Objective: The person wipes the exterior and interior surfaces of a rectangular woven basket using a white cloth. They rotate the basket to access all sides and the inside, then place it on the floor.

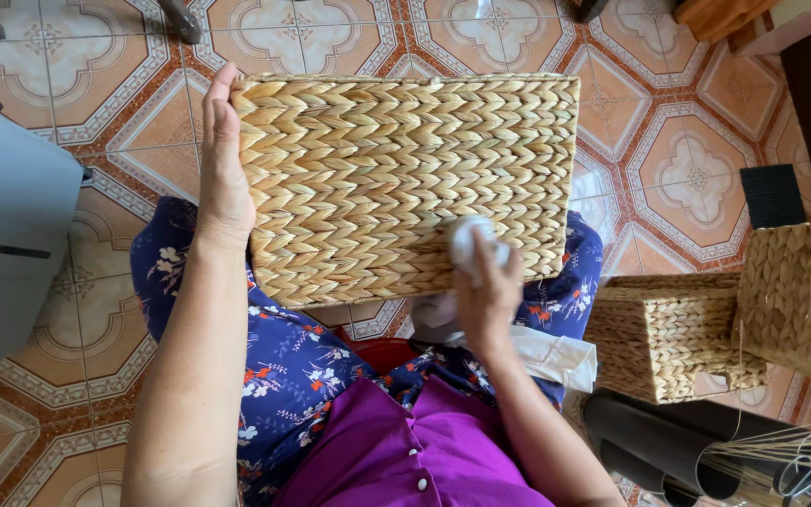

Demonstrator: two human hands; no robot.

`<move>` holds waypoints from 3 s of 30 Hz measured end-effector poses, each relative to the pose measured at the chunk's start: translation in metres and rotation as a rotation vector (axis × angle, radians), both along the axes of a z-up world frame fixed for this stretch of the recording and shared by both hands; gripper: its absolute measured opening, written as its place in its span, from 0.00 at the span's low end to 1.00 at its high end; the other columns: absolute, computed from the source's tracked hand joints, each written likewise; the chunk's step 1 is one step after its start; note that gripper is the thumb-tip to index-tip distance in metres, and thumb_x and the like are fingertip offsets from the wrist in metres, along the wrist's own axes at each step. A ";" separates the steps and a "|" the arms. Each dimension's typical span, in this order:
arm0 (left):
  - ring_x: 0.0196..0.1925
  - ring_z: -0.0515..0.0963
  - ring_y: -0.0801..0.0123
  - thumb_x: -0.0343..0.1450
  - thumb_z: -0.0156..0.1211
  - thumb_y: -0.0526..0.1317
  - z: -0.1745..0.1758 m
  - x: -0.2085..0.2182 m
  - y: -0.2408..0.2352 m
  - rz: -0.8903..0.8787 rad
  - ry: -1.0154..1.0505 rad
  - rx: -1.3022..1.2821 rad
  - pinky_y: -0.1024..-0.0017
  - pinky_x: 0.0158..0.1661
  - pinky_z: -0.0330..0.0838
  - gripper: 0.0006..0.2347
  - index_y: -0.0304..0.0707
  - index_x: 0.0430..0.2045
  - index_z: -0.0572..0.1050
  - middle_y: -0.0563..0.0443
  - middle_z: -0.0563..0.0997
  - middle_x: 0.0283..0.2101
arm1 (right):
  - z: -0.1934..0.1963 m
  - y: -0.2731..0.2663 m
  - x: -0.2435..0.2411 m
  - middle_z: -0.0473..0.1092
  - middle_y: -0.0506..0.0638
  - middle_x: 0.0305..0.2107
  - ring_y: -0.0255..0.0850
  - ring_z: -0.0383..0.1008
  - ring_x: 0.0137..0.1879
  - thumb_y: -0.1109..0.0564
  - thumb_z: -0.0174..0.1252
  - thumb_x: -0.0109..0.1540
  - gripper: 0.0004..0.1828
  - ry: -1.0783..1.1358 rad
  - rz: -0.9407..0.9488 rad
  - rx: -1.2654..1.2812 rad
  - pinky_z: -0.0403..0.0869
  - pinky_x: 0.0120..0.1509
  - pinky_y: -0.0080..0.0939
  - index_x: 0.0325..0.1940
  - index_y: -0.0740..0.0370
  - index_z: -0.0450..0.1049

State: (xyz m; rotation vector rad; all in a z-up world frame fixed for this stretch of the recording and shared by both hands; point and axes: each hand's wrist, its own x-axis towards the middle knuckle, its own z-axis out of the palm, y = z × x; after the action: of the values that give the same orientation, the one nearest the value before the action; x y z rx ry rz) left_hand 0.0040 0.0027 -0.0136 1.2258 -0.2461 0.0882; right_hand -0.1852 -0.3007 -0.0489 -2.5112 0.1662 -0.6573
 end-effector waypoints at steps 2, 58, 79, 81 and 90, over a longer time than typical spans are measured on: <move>0.79 0.57 0.60 0.78 0.47 0.64 -0.003 0.002 0.001 0.003 -0.005 0.003 0.61 0.78 0.50 0.35 0.37 0.74 0.55 0.42 0.58 0.76 | 0.009 0.029 -0.001 0.65 0.65 0.53 0.60 0.71 0.55 0.67 0.61 0.55 0.35 0.011 0.134 0.090 0.74 0.57 0.54 0.67 0.50 0.71; 0.81 0.51 0.58 0.76 0.45 0.66 0.011 -0.003 -0.002 0.022 0.030 0.061 0.61 0.77 0.44 0.39 0.35 0.74 0.53 0.39 0.54 0.78 | -0.007 -0.065 0.069 0.60 0.57 0.56 0.49 0.70 0.58 0.70 0.62 0.63 0.27 -0.165 -0.094 0.273 0.78 0.57 0.43 0.65 0.55 0.72; 0.81 0.47 0.55 0.74 0.45 0.69 0.011 0.003 -0.005 0.046 0.080 0.096 0.59 0.76 0.39 0.40 0.36 0.73 0.53 0.37 0.52 0.78 | 0.000 -0.105 0.151 0.64 0.63 0.56 0.56 0.69 0.59 0.64 0.67 0.57 0.24 -0.199 -0.089 -0.054 0.75 0.62 0.51 0.58 0.63 0.74; 0.81 0.48 0.55 0.74 0.46 0.68 0.011 0.001 -0.005 0.027 0.077 0.063 0.59 0.76 0.39 0.40 0.36 0.73 0.54 0.37 0.53 0.78 | -0.008 -0.140 0.152 0.63 0.60 0.55 0.51 0.70 0.57 0.65 0.63 0.60 0.24 -0.164 -0.239 0.058 0.77 0.60 0.46 0.62 0.59 0.76; 0.80 0.51 0.57 0.75 0.47 0.66 0.008 -0.003 -0.001 0.023 0.074 0.020 0.59 0.76 0.42 0.38 0.36 0.73 0.54 0.39 0.55 0.77 | -0.007 -0.039 0.206 0.61 0.62 0.54 0.54 0.71 0.56 0.66 0.66 0.59 0.33 -0.258 -0.016 0.109 0.76 0.59 0.52 0.68 0.56 0.69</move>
State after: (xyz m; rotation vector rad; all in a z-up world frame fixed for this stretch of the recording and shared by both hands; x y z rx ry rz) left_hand 0.0007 0.0013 -0.0055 1.2489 -0.1685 0.0608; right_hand 0.0203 -0.3401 -0.0561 -2.2988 0.1240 -0.9449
